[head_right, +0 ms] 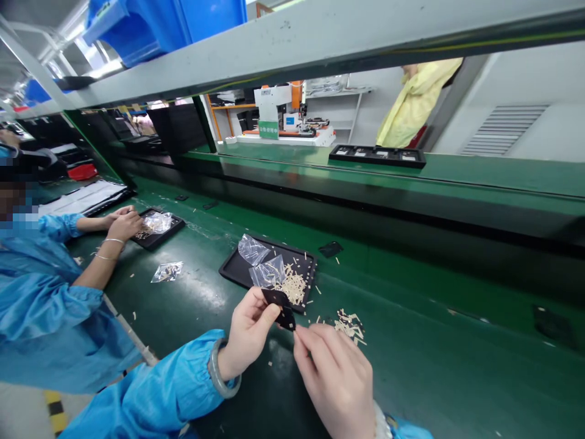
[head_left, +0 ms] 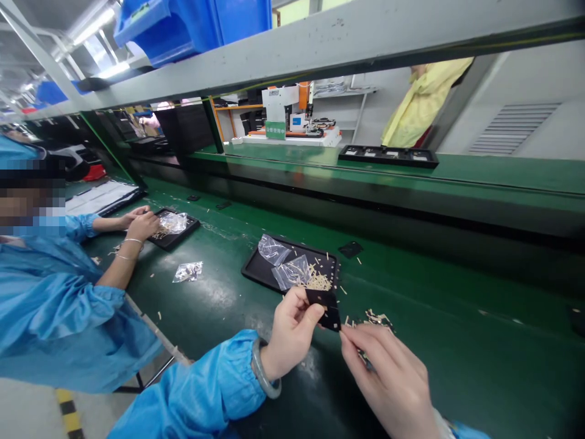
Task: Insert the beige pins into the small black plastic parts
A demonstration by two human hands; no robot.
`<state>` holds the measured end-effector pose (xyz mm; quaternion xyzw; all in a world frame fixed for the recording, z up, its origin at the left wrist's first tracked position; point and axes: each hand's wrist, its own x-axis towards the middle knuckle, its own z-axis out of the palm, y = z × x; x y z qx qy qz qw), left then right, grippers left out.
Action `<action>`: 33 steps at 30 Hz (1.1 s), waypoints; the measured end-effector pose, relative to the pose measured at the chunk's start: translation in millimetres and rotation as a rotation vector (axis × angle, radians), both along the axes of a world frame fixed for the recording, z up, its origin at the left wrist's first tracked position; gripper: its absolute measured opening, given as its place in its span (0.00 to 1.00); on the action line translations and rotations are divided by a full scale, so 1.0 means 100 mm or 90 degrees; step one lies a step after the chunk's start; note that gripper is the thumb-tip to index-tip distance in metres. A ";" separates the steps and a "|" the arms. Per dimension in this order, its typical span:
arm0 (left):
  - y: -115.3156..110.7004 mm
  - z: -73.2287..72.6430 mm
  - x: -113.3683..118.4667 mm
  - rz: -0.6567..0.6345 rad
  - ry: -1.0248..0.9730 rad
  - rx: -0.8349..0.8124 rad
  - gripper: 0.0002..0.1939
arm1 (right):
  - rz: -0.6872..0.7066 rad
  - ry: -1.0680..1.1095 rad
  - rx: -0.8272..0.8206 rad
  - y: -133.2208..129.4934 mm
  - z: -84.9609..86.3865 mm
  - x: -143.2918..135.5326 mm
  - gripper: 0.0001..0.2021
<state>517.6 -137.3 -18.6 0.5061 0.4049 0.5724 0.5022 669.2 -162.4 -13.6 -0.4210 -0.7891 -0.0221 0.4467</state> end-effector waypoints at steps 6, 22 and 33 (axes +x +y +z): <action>0.00 -0.01 0.02 0.043 0.023 0.025 0.04 | -0.022 -0.189 0.111 -0.05 0.03 -0.02 0.09; 0.12 -0.04 0.08 -0.179 -0.291 -0.482 0.09 | 0.228 0.189 -0.376 0.28 0.07 0.21 0.10; 0.08 -0.07 0.07 -0.164 -0.372 -0.517 0.03 | 0.243 0.358 -0.522 0.31 -0.02 0.20 0.10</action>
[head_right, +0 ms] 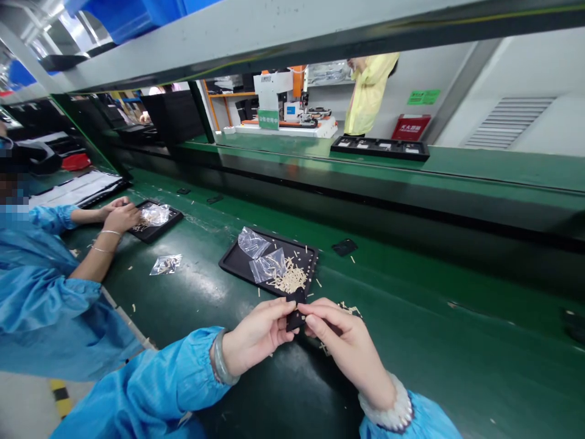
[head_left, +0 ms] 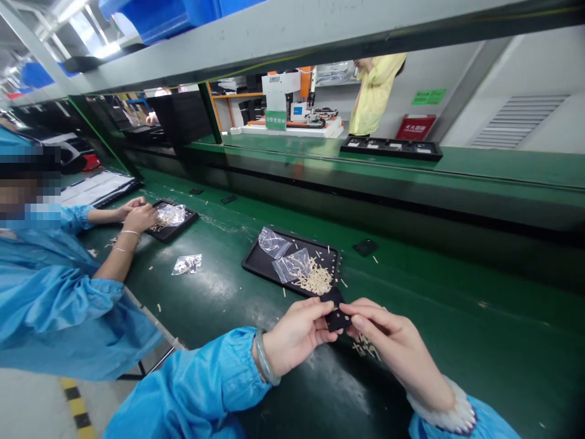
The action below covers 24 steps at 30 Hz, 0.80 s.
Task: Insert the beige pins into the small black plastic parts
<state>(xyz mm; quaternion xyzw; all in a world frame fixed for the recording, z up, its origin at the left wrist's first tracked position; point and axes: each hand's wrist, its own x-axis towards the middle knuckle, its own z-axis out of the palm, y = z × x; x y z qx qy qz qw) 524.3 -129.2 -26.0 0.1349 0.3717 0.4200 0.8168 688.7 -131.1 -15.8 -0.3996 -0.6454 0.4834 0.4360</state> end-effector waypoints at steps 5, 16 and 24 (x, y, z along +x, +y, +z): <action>0.00 0.00 0.02 0.015 -0.009 -0.017 0.01 | -0.027 -0.069 0.097 -0.02 0.04 -0.01 0.10; 0.01 -0.02 0.04 0.024 -0.014 -0.024 0.02 | -0.121 -0.205 0.381 -0.12 -0.05 -0.09 0.14; 0.01 -0.04 0.03 0.040 -0.014 -0.017 0.02 | -0.081 -0.245 0.379 -0.12 -0.03 -0.07 0.12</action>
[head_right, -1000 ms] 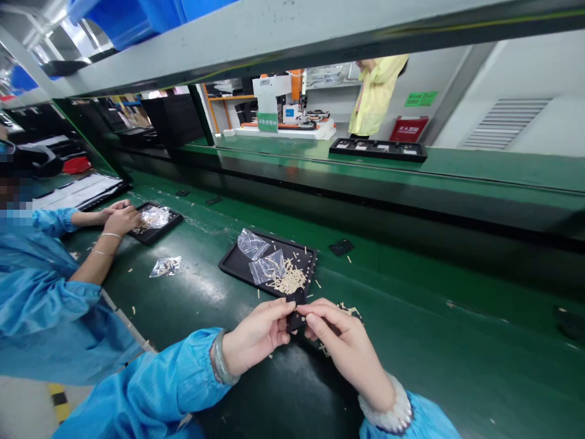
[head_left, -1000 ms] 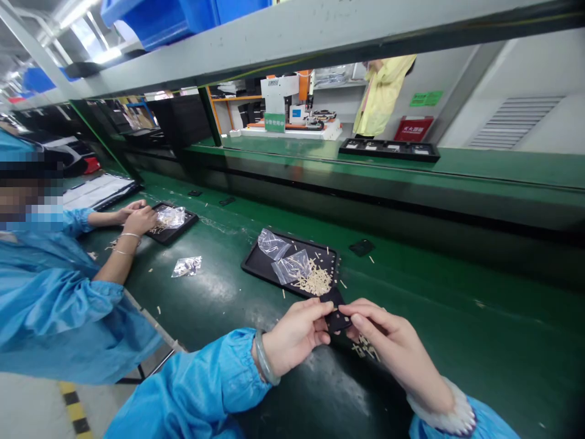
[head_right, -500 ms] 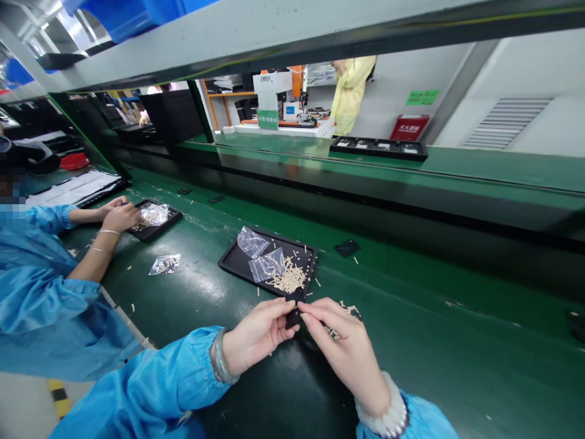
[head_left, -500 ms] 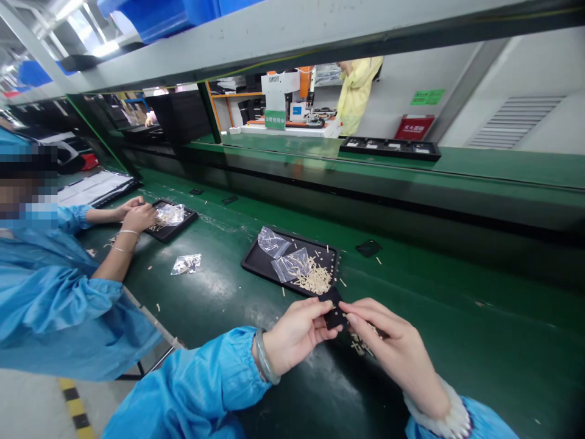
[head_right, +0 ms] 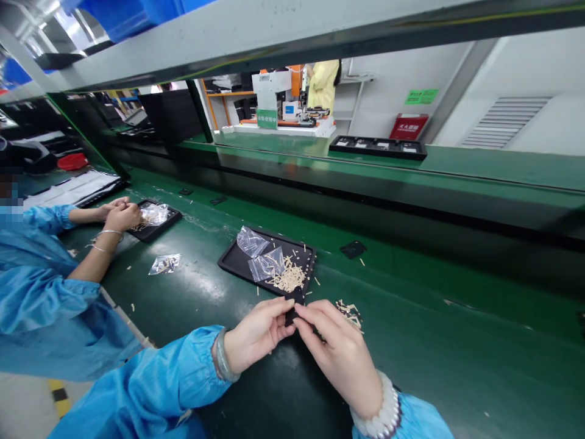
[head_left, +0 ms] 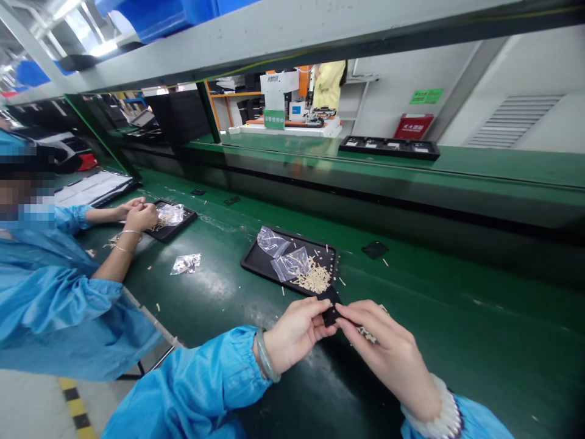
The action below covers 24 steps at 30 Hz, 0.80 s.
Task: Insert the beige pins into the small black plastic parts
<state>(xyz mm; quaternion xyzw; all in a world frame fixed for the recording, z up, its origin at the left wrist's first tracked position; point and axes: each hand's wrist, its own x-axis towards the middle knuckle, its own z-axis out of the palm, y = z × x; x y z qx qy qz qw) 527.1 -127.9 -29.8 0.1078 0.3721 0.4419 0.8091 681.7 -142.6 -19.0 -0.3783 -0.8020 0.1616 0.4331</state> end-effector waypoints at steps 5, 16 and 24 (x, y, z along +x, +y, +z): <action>0.00 0.00 0.00 -0.022 -0.008 0.012 0.03 | 0.047 0.033 -0.132 0.04 0.05 0.03 0.13; 0.05 0.01 -0.03 -0.022 0.142 0.215 0.15 | 0.005 0.228 -0.517 0.10 0.06 0.06 0.20; 0.19 -0.03 -0.04 0.107 0.202 0.336 0.26 | 0.000 0.192 -0.646 1.06 0.29 0.03 0.10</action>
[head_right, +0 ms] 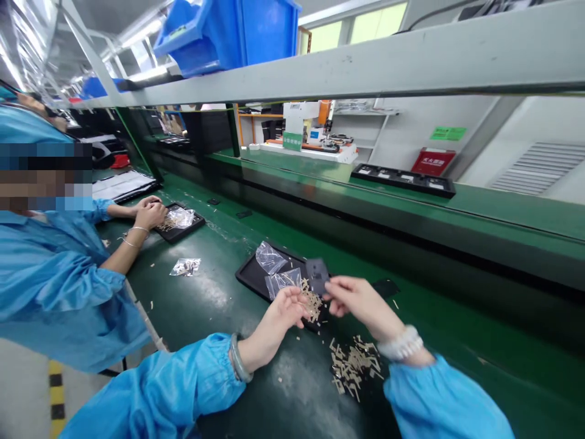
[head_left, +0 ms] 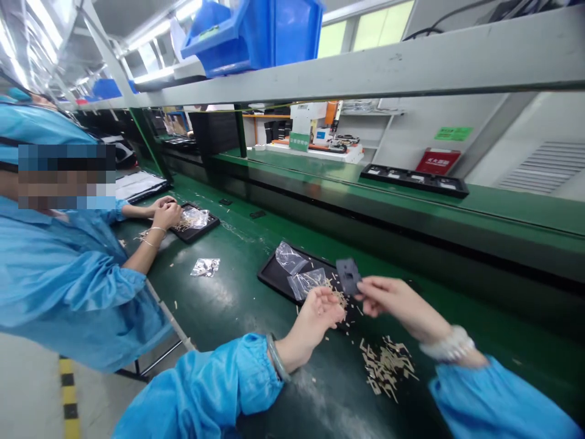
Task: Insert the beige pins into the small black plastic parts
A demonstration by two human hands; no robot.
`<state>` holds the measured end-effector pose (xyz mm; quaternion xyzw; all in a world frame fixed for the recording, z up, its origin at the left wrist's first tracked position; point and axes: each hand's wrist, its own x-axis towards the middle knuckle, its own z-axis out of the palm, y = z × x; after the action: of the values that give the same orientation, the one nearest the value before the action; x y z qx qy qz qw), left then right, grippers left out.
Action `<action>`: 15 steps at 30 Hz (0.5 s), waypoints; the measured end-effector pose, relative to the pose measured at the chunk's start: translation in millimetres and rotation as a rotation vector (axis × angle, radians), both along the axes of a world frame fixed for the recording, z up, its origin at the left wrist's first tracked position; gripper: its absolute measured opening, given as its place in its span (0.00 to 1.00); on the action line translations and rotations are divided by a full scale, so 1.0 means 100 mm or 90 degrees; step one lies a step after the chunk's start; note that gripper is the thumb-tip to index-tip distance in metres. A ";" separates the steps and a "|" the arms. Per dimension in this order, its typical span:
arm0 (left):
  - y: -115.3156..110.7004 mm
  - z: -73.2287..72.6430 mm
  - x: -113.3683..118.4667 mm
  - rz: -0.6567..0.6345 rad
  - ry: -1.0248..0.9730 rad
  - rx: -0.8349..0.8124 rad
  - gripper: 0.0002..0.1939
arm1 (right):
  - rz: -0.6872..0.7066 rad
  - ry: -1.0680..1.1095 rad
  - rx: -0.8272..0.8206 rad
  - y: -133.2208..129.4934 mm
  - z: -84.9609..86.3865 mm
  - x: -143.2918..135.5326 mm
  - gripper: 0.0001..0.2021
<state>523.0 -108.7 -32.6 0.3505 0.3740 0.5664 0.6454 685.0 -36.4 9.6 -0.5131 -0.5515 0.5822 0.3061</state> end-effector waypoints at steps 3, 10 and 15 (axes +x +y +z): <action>0.05 -0.10 0.00 -0.044 0.050 0.008 0.24 | -0.077 0.039 0.025 0.50 0.03 -0.18 0.08; -0.01 -0.30 0.03 -0.194 0.229 0.063 0.13 | -0.093 0.080 0.007 0.48 -0.08 -0.20 0.12; -0.03 -0.21 -0.04 -0.228 0.404 0.161 0.08 | -0.105 0.043 0.028 -0.21 -0.12 0.32 0.15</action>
<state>519.2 -112.1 -53.7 0.6449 0.4154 0.3497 0.5377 717.2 -57.7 -2.8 -0.5297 -0.5093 0.5599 0.3828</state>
